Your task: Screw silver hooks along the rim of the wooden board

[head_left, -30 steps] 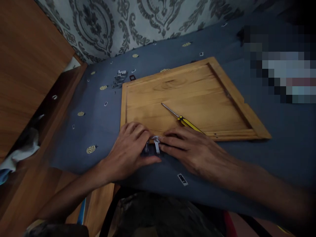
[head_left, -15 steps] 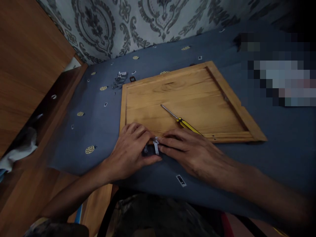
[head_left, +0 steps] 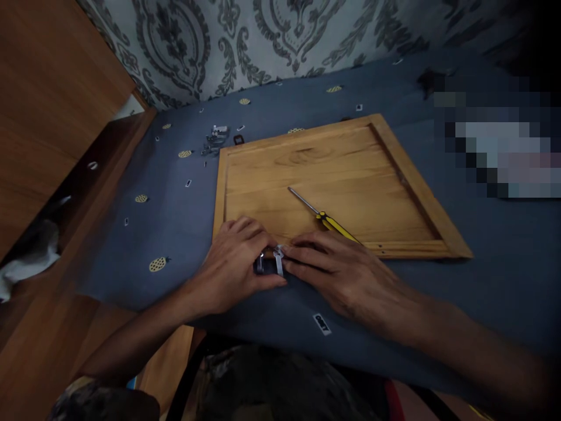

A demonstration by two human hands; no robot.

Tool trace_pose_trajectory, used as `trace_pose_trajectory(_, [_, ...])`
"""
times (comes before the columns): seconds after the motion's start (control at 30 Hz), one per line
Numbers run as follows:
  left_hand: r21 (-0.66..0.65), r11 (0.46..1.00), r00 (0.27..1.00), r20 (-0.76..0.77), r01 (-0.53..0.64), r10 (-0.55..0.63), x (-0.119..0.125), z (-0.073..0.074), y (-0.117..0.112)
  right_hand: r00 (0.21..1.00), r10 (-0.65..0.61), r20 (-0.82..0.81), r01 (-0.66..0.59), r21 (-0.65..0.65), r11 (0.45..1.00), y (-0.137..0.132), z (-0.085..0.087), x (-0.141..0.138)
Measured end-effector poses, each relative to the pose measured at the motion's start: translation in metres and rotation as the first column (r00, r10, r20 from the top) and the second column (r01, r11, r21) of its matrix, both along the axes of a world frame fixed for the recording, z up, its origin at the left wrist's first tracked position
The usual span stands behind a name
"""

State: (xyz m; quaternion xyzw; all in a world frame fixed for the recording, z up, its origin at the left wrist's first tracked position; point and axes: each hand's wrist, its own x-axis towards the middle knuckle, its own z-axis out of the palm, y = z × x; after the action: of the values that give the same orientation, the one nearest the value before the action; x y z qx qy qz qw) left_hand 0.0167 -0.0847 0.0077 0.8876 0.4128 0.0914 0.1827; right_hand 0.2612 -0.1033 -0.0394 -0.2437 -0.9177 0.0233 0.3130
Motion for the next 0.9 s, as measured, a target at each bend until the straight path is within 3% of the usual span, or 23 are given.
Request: trace_pose_trajectory(0.9, [-0.001,1.0,1.0,0.004,-0.015,0.015,-0.0059,-0.0017,0.0011,1.0,-0.01,-0.015,0.01,0.01,1.0,0.0007,-0.0017,-0.0003])
